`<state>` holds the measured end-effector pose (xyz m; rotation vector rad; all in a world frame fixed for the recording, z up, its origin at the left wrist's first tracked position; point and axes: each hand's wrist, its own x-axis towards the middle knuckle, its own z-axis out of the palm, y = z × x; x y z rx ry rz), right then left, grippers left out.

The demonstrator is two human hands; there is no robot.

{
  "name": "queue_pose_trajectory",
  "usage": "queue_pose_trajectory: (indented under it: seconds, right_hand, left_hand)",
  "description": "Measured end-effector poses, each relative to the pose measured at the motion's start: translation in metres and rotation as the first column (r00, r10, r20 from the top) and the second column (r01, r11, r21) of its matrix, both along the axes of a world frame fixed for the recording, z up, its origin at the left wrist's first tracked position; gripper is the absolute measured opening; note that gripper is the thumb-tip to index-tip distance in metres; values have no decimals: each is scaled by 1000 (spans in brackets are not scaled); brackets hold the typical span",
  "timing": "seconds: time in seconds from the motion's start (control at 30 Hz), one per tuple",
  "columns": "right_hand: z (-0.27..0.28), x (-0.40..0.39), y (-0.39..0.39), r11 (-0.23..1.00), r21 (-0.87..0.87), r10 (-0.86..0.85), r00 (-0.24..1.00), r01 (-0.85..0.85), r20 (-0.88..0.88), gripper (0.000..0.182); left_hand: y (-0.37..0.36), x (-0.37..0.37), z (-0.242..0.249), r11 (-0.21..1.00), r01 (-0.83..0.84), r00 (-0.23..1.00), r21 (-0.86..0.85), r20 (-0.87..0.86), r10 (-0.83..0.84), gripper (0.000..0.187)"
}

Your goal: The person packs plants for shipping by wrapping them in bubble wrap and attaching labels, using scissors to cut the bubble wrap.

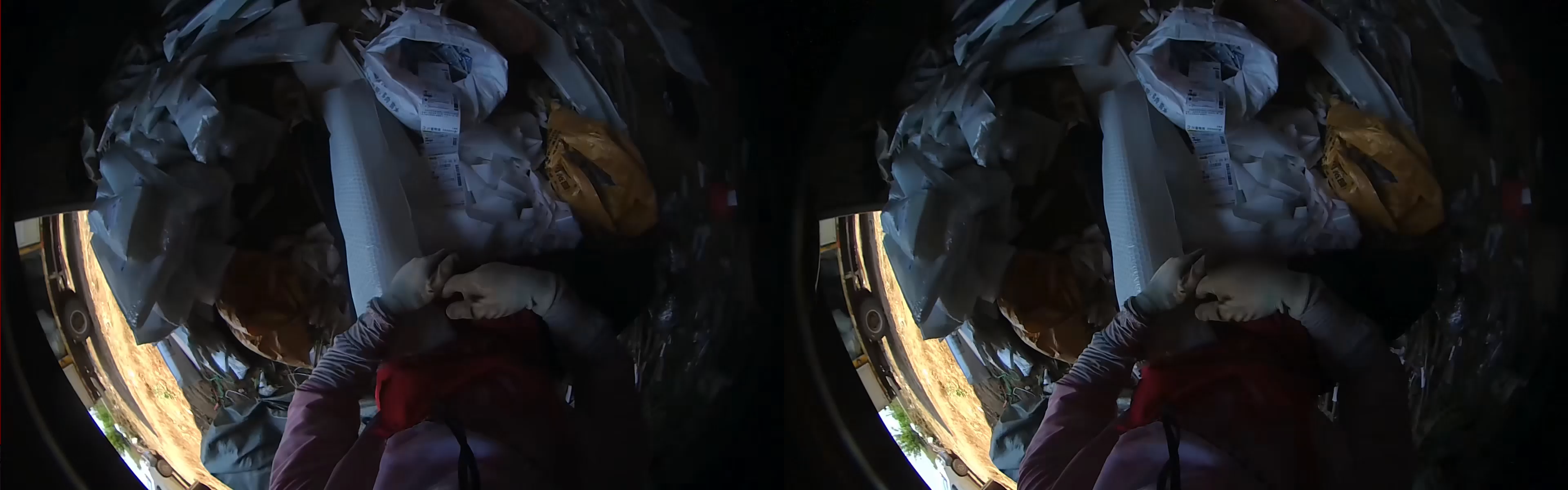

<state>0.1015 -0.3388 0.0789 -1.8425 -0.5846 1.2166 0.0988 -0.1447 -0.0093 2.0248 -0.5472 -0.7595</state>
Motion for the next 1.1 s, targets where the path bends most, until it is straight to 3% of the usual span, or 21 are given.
queue_pose_trajectory:
  seconds: [0.03,0.07,0.1,0.17,0.2,0.27,0.3,0.37,0.4,0.43,0.47,0.53,0.57,0.63,0.73,0.83,0.9,0.97,1.03,1.1]
  right_hand:
    - [9,5,-20,941,207,-231,955,268,-187,36]
    - [-19,6,-43,858,197,-371,839,474,-398,36]
    - [0,24,-58,776,39,-572,729,629,-375,32]
    - [-46,54,-77,466,102,-855,477,879,-204,26]
    - [-77,72,-81,330,131,-912,352,935,-213,26]
    - [-140,107,-72,245,171,-950,271,954,-152,32]
    - [-193,122,-66,330,267,-932,268,905,244,34]
    - [-236,140,-45,433,248,-724,171,867,669,34]
    - [-237,145,-32,411,179,-664,159,894,731,31]
    - [-235,148,-31,396,165,-706,185,903,683,27]
    - [-235,152,-31,381,149,-746,208,913,633,23]
    - [-208,156,-39,353,209,-922,301,912,243,13]
    - [-187,153,-43,258,279,-966,252,925,58,10]
    - [-182,154,-62,212,317,-973,229,925,-17,7]
    - [-181,145,-65,160,306,-962,217,939,-164,15]
    - [-200,135,-48,405,-76,-907,411,911,90,30]
    - [-259,134,-30,370,-14,-894,360,929,267,39]
    - [-268,148,-13,363,-28,-829,336,932,447,44]
    - [-236,156,2,354,-145,-703,365,924,610,45]
    - [-213,162,-1,377,82,-924,369,923,99,33]
  left_hand:
    - [5,-5,-19,1000,19,999,19,26,-19,36]
    - [-2,-5,-6,970,117,993,212,-20,-115,36]
    - [-9,-3,8,893,206,979,400,-75,-192,35]
    - [-11,-4,1,889,249,968,385,-114,-222,40]
    - [-11,-1,-2,886,259,966,384,-122,-230,42]
    - [-12,4,-8,996,64,991,65,-125,-55,37]
    - [-12,5,-11,994,-44,988,-95,-150,29,35]
    - [-16,14,-8,938,-256,920,-233,-356,163,38]
    - [-19,24,3,911,-330,872,-249,-450,193,41]
    - [-22,33,8,879,-404,812,-255,-542,216,45]
    - [-19,40,0,885,-407,852,-225,-444,278,43]
    - [-23,62,2,765,-544,822,-346,-403,402,41]
    - [-26,75,6,706,-620,767,-341,-452,456,43]
    - [-33,100,-13,622,-682,731,-385,-405,550,42]
    - [-48,121,-32,602,-729,683,-326,-407,606,41]
    - [-59,118,-27,617,-723,687,-313,-423,591,42]
    - [-59,105,-25,581,-731,679,-358,-463,569,41]
    - [-55,97,-26,561,-753,654,-344,-480,585,40]
    - [-49,94,-28,552,-764,643,-333,-462,611,42]
    - [-43,99,-24,582,-737,674,-343,-318,666,42]
